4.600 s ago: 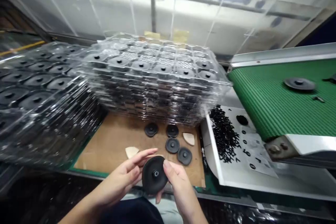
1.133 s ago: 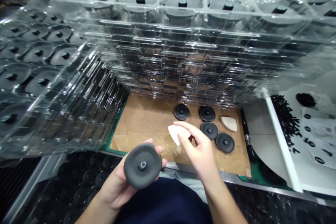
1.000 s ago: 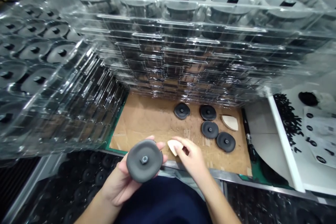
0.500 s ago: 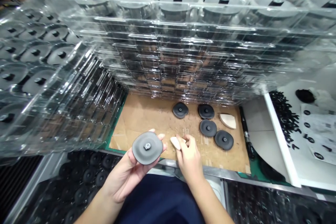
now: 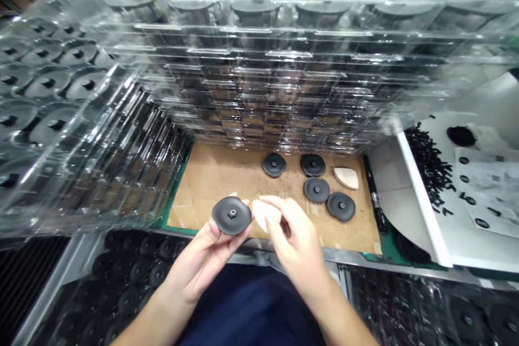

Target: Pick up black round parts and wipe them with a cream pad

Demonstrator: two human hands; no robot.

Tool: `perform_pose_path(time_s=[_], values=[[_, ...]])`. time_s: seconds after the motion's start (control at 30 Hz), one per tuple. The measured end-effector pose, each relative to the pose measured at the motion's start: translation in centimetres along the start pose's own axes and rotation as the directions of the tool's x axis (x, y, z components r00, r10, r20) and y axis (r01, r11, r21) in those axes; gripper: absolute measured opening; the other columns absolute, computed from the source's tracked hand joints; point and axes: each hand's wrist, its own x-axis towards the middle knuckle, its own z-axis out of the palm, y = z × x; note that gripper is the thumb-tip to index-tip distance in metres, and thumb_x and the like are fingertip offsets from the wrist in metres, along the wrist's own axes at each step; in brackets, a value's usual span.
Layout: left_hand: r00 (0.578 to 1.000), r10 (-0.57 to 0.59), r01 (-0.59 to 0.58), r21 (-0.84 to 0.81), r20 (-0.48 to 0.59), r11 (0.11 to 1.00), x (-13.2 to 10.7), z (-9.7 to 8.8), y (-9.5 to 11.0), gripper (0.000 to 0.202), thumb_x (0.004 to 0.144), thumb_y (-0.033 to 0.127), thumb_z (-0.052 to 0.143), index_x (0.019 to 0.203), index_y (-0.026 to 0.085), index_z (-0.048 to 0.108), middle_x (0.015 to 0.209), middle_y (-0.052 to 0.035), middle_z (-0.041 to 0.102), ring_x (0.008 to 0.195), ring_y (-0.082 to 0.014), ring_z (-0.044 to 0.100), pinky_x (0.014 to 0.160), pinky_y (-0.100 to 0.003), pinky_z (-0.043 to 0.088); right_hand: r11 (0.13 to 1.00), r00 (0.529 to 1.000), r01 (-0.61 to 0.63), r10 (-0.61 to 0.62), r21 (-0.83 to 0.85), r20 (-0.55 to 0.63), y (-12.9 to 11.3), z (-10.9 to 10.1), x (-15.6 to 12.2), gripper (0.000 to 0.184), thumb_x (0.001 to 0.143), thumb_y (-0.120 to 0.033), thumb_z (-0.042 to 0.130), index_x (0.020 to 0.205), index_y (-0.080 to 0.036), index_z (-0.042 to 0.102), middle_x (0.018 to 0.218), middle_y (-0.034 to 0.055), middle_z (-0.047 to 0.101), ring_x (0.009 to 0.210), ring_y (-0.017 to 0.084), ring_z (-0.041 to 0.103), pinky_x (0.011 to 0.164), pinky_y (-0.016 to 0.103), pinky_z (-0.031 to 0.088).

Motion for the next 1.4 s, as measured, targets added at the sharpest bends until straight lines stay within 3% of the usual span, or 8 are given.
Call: perform_pose_path(time_s=[0.2,0.27,0.4,0.57,0.8,0.97,1.23,1.4], values=[[0.999,0.04,-0.035,0.179,-0.026,0.983,-0.4,0.5,-0.3,0.049,0.066,0.019,0.081,0.113,0.021,0.066,0.106,-0.0065,0.072,0.092,-0.0197,0.068,0.079,-0.024,0.054,0.966,0.969,0.187,-0.212,0.178,0.129,-6.2,-0.6,1.6,0.02,0.09,-0.011,0.049,0.1,-0.018,0.066,0.089,0.0026,0.069,0.08,0.012,0.065,0.072,0.02,0.053],[0.996,0.075,-0.065,0.193,-0.048,0.979,-0.4,0.7,-0.3,0.052,0.062,0.018,0.082,0.112,0.022,0.066,0.106,-0.0052,0.072,0.092,-0.0189,0.068,0.078,-0.023,0.054,0.972,0.96,0.149,-0.187,0.183,0.208,-6.5,-0.3,2.0,0.018,0.088,-0.01,0.053,0.094,-0.019,0.067,0.086,0.0,0.069,0.077,0.01,0.065,0.073,0.019,0.053],[0.999,0.051,-0.053,0.214,0.014,0.975,-0.5,1.2,-0.1,0.041,0.06,0.025,0.085,0.098,0.018,0.072,0.089,-0.0056,0.074,0.085,-0.0195,0.068,0.079,-0.025,0.054,0.968,0.97,0.24,-0.236,0.078,-0.053,-6.3,0.1,2.0,0.025,0.093,-0.014,0.044,0.108,-0.013,0.063,0.091,0.0077,0.068,0.084,0.016,0.064,0.079,0.028,0.053],[0.993,0.088,-0.072,0.202,-0.074,0.977,-0.6,0.9,0.7,0.057,0.051,0.015,0.088,0.103,0.025,0.071,0.099,-0.0018,0.074,0.087,-0.0179,0.068,0.077,-0.023,0.054,0.964,0.953,0.155,-0.203,0.214,0.224,-6.2,-0.8,1.4,0.019,0.088,-0.009,0.053,0.097,-0.017,0.067,0.086,0.0013,0.069,0.075,0.01,0.065,0.071,0.019,0.054],[0.998,0.053,-0.058,0.174,0.035,0.983,-0.6,1.1,0.6,0.044,0.056,0.02,0.087,0.098,0.023,0.073,0.096,-0.0024,0.074,0.091,-0.0163,0.068,0.084,-0.022,0.052,0.924,0.948,0.288,-0.312,0.252,0.061,-6.4,-0.8,1.7,0.023,0.09,-0.008,0.049,0.106,-0.011,0.064,0.092,0.0074,0.069,0.083,0.013,0.064,0.077,0.022,0.052],[1.0,0.014,-0.017,0.152,0.023,0.988,-0.7,1.4,1.1,0.051,0.053,0.01,0.086,0.099,0.027,0.074,0.099,0.0002,0.075,0.09,-0.0136,0.068,0.079,-0.018,0.053,0.97,0.941,0.202,-0.23,0.133,0.249,-5.4,-3.3,0.9,0.019,0.086,-0.006,0.055,0.096,-0.014,0.069,0.077,0.0019,0.065,0.067,0.009,0.061,0.062,0.017,0.048],[0.994,0.081,-0.088,0.094,0.078,0.992,-0.6,0.7,1.5,0.051,0.06,0.015,0.084,0.107,0.029,0.071,0.109,-0.0003,0.074,0.097,-0.0129,0.068,0.085,-0.018,0.052,0.956,0.956,0.288,-0.283,-0.061,0.078,-5.2,-2.7,1.7,0.02,0.091,-0.009,0.049,0.103,-0.012,0.065,0.08,0.0044,0.065,0.071,0.013,0.062,0.067,0.023,0.049],[0.992,0.072,-0.078,0.055,0.107,0.995,-0.5,1.0,1.6,0.048,0.065,0.027,0.082,0.111,0.028,0.069,0.116,-0.0022,0.072,0.104,-0.0214,0.067,0.087,-0.029,0.056,0.999,0.999,-0.011,0.013,0.051,-0.038,-1.2,-1.7,1.7,0.021,0.094,-0.028,0.049,0.111,-0.022,0.061,0.101,0.0032,0.069,0.081,0.013,0.065,0.067,0.021,0.052]])
